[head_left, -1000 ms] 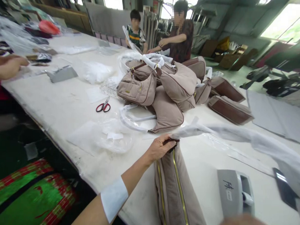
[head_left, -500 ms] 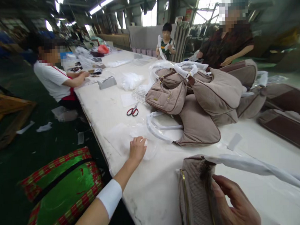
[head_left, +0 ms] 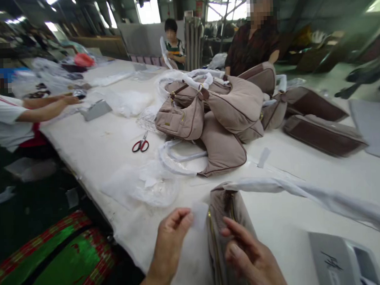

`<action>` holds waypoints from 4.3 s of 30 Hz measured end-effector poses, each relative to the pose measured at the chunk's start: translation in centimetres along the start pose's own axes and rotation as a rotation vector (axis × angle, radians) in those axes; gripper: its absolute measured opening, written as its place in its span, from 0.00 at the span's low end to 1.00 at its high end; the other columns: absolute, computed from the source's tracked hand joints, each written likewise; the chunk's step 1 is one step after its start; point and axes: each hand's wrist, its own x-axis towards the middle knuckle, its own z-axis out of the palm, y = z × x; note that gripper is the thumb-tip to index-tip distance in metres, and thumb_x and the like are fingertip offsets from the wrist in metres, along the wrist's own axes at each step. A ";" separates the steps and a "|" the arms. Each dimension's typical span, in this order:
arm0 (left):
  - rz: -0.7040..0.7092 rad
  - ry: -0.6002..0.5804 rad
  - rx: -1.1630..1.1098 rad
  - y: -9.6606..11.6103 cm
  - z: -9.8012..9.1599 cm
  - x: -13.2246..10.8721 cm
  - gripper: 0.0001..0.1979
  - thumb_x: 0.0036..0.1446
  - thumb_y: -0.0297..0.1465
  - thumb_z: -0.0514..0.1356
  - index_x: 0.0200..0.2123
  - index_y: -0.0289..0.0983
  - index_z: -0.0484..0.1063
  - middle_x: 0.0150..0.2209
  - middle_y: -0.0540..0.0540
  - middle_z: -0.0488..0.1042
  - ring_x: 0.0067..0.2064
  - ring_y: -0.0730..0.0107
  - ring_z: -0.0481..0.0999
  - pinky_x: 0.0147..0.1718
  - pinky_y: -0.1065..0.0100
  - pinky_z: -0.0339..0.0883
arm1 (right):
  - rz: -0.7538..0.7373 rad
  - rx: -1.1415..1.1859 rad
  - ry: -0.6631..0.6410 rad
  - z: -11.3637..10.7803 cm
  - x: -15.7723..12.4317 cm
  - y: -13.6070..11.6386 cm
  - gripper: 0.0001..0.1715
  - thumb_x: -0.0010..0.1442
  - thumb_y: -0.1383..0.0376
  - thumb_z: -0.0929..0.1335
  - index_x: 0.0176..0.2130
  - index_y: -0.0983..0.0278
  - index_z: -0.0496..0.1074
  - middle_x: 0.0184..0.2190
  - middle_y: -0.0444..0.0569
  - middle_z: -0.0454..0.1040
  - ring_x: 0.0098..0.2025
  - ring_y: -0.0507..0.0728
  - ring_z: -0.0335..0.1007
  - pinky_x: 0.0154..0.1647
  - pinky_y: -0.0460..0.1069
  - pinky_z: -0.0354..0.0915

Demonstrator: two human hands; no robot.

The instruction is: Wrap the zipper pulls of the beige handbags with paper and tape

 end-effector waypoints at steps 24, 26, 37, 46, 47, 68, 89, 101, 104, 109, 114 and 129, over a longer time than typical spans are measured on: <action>0.281 -0.107 0.267 2.1 7.7 0.6 0.09 0.51 0.38 0.58 0.34 0.38 0.68 0.27 0.51 0.71 0.25 0.73 0.66 0.26 0.72 0.61 | -0.120 -0.176 0.152 -2.2 2.5 1.2 0.13 0.51 0.60 0.68 0.22 0.65 0.65 0.20 0.40 0.60 0.23 0.50 0.54 0.24 0.44 0.52; 0.301 -0.076 0.307 2.3 8.3 0.9 0.08 0.50 0.36 0.59 0.30 0.38 0.68 0.26 0.52 0.71 0.24 0.74 0.66 0.26 0.72 0.61 | -0.096 -0.156 0.147 -2.2 2.9 1.6 0.13 0.51 0.59 0.68 0.23 0.65 0.65 0.19 0.40 0.60 0.23 0.50 0.54 0.24 0.44 0.52; -0.216 -0.245 -0.266 2.9 8.6 1.0 0.13 0.38 0.33 0.66 0.28 0.32 0.70 0.18 0.53 0.69 0.14 0.84 0.60 0.16 0.77 0.51 | -0.108 -0.130 -0.083 -3.3 3.2 0.8 0.09 0.53 0.63 0.67 0.26 0.66 0.73 0.24 0.44 0.69 0.27 0.52 0.63 0.28 0.45 0.56; -0.201 -0.250 -0.303 2.6 8.5 1.3 0.10 0.40 0.32 0.66 0.26 0.33 0.71 0.18 0.54 0.69 0.14 0.85 0.58 0.15 0.78 0.47 | 0.069 -0.038 -0.131 -3.4 4.0 0.7 0.14 0.51 0.62 0.67 0.20 0.68 0.67 0.17 0.40 0.59 0.22 0.48 0.53 0.22 0.44 0.49; -0.198 -0.253 -0.304 2.6 8.5 1.3 0.10 0.41 0.32 0.66 0.26 0.33 0.71 0.18 0.54 0.69 0.14 0.85 0.57 0.15 0.78 0.47 | 0.070 -0.037 -0.132 -3.4 4.0 0.7 0.15 0.51 0.62 0.67 0.20 0.68 0.66 0.17 0.40 0.58 0.22 0.48 0.52 0.22 0.44 0.49; -0.153 -0.262 -0.255 2.1 8.0 1.6 0.10 0.42 0.32 0.64 0.27 0.32 0.72 0.19 0.54 0.67 0.17 0.84 0.59 0.18 0.77 0.52 | 0.078 -0.011 -0.193 -3.2 5.4 0.5 0.19 0.50 0.56 0.68 0.20 0.68 0.65 0.15 0.39 0.58 0.20 0.47 0.53 0.20 0.43 0.49; 0.003 -0.046 -0.517 0.5 8.6 1.2 0.08 0.47 0.33 0.63 0.30 0.34 0.71 0.28 0.50 0.72 0.32 0.73 0.68 0.34 0.72 0.61 | -0.820 -0.637 -0.190 -2.6 8.4 -3.1 0.12 0.60 0.69 0.60 0.43 0.63 0.69 0.33 0.50 0.71 0.33 0.52 0.67 0.32 0.44 0.63; 0.049 -0.224 -0.286 1.8 5.5 2.1 0.10 0.51 0.36 0.59 0.28 0.34 0.69 0.24 0.52 0.69 0.25 0.77 0.65 0.26 0.74 0.60 | -0.855 -1.068 -0.581 -2.5 12.3 -7.1 0.06 0.56 0.71 0.62 0.30 0.65 0.67 0.25 0.44 0.67 0.27 0.50 0.60 0.26 0.45 0.50; -0.019 -0.203 -0.353 1.1 6.0 1.5 0.12 0.51 0.37 0.59 0.34 0.34 0.69 0.28 0.48 0.71 0.27 0.71 0.70 0.26 0.71 0.64 | -0.849 -1.057 -0.520 -2.6 12.2 -6.2 0.06 0.58 0.70 0.61 0.32 0.65 0.67 0.27 0.46 0.68 0.29 0.51 0.62 0.29 0.46 0.52; 0.034 -0.089 -0.350 0.4 6.7 1.5 0.07 0.49 0.33 0.60 0.30 0.35 0.71 0.26 0.50 0.71 0.29 0.71 0.69 0.29 0.71 0.63 | -0.863 -1.084 -0.515 -2.2 11.4 -6.2 0.18 0.56 0.70 0.61 0.47 0.66 0.63 0.33 0.50 0.70 0.30 0.53 0.64 0.29 0.46 0.54; 0.152 -0.053 -0.189 1.0 6.5 1.9 0.07 0.51 0.33 0.59 0.26 0.34 0.71 0.23 0.52 0.69 0.27 0.74 0.66 0.30 0.73 0.60 | -0.730 -1.148 -0.654 -1.7 11.9 -7.6 0.07 0.54 0.72 0.61 0.32 0.65 0.68 0.24 0.44 0.69 0.26 0.51 0.63 0.25 0.45 0.50; 0.199 0.028 -0.385 0.1 7.1 2.1 0.02 0.49 0.29 0.60 0.28 0.37 0.69 0.25 0.53 0.69 0.29 0.73 0.67 0.30 0.74 0.61 | -0.888 -1.075 -0.461 -0.7 10.1 -7.1 0.21 0.60 0.70 0.59 0.53 0.62 0.58 0.44 0.52 0.69 0.34 0.53 0.69 0.27 0.45 0.60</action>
